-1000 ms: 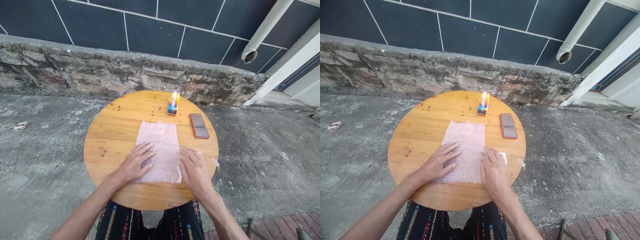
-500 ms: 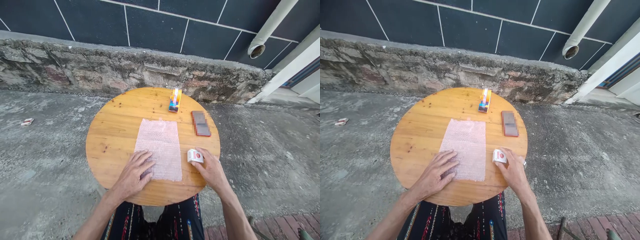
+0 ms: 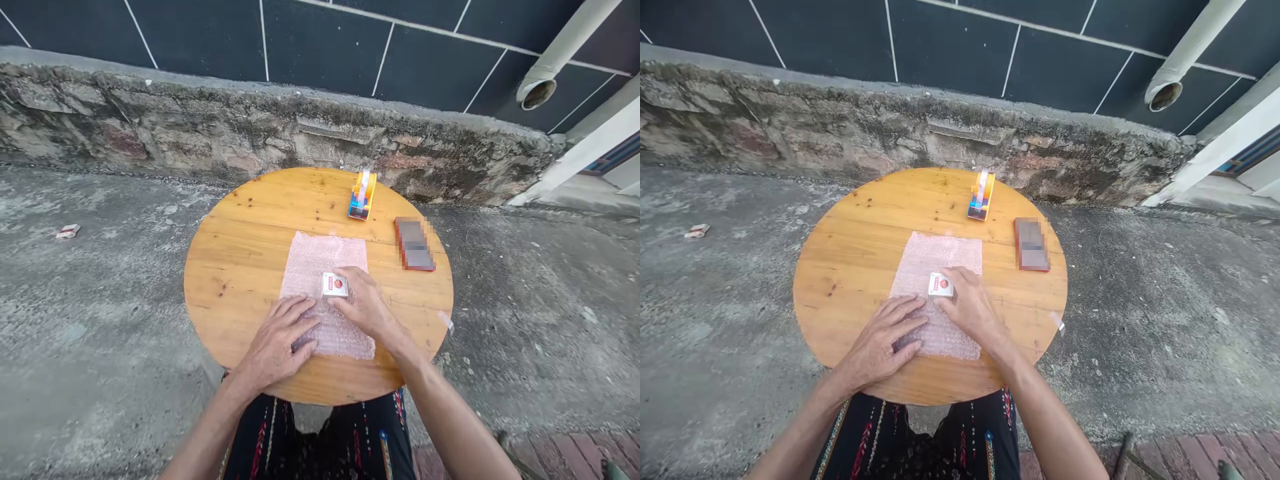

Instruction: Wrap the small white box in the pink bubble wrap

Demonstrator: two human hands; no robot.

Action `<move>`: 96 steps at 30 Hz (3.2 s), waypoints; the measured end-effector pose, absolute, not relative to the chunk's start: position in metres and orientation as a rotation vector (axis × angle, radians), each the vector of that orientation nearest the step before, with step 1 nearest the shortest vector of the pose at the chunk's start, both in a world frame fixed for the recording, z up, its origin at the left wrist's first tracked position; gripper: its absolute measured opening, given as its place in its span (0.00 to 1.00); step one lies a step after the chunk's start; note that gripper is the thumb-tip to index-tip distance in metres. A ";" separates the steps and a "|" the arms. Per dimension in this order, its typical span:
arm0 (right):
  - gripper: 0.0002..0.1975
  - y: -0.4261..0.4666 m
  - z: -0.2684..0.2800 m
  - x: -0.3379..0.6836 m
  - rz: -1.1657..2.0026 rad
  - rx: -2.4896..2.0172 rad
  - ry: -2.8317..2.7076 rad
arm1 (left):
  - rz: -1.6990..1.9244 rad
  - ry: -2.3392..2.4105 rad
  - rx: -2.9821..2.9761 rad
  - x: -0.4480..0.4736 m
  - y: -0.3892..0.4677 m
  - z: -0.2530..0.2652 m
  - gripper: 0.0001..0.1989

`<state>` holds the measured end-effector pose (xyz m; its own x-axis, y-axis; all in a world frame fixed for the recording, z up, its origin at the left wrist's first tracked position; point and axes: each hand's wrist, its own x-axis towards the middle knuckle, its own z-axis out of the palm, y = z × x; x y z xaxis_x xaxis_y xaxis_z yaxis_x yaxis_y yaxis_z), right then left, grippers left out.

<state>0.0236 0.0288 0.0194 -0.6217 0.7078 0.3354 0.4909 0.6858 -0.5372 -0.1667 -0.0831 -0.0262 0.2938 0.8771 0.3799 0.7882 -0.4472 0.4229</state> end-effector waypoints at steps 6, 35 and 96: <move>0.33 0.033 -0.004 0.033 0.628 -0.875 -2.391 | 0.878 1.550 2.373 -0.169 -0.084 -0.027 0.16; 0.33 0.024 -0.009 0.035 0.554 -0.923 -2.318 | 0.987 1.615 2.359 -0.167 -0.085 -0.026 0.11; 0.17 0.006 0.011 0.072 0.499 -0.919 -2.268 | 1.149 1.669 2.291 -0.168 -0.100 -0.023 0.11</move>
<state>0.0717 0.0059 0.0110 -0.5560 0.7212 0.4131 0.4810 0.6845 -0.5478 -0.1676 -0.1000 -0.0232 0.1237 0.8472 0.5167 0.7852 -0.4019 0.4711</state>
